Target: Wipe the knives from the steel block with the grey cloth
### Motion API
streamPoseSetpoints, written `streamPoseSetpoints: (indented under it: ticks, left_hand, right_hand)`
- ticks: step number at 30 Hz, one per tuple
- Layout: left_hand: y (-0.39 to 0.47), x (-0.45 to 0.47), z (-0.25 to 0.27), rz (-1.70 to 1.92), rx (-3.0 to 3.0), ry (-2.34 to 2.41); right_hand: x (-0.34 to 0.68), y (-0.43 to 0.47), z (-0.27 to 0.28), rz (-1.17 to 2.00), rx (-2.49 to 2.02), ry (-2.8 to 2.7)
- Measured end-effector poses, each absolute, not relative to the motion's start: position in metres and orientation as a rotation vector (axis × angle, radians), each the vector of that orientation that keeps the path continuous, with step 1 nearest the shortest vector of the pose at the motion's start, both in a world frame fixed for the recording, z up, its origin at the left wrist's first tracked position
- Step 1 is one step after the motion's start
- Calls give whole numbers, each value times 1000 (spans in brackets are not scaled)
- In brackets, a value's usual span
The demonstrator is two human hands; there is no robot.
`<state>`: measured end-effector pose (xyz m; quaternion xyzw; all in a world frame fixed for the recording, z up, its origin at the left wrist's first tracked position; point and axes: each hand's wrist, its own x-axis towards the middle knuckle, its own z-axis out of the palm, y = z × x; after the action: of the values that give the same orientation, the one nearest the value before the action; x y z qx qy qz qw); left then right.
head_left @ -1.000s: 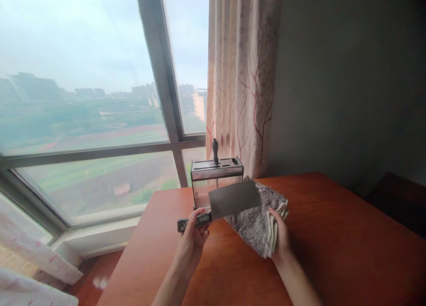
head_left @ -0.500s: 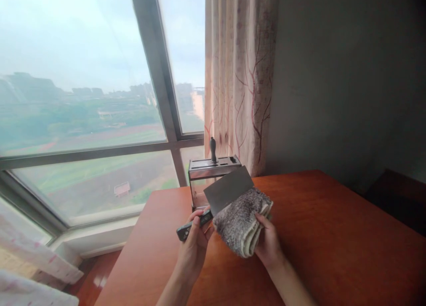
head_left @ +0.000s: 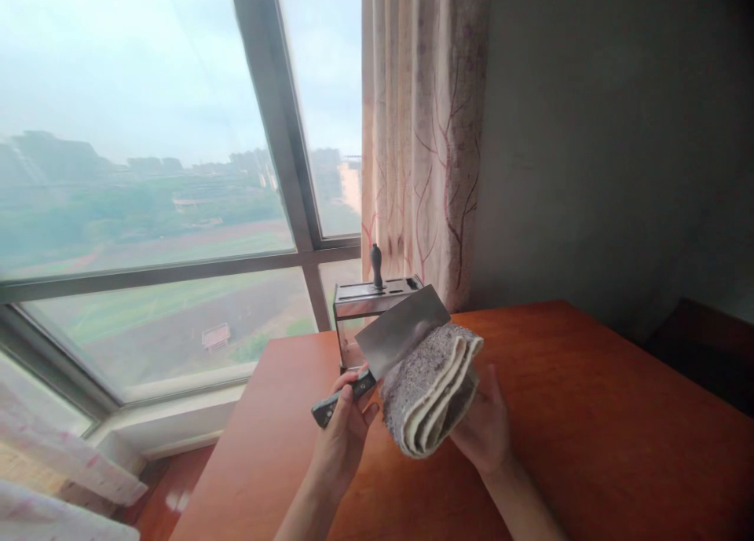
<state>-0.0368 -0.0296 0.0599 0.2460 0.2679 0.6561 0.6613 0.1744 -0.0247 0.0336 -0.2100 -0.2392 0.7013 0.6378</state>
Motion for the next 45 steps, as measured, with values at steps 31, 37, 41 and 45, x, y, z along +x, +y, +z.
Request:
streamPoseSetpoints:
  ticks: [31,37,41,45]
  left_hand:
    - [-30,-36,64,1463,472,554]
    - [-34,-33,64,1439,474,545]
    - [-39,-28,65,1405,499,545]
    - [-41,-23,61,1346,518,527]
  right_hand:
    - [173,-26,29,1485,-450,-648]
    - [163,-24,22,1532,-475,-513]
    - [160,-28,21,1594,-531,-586]
    - [153,-32,28,1389,-708,-816]
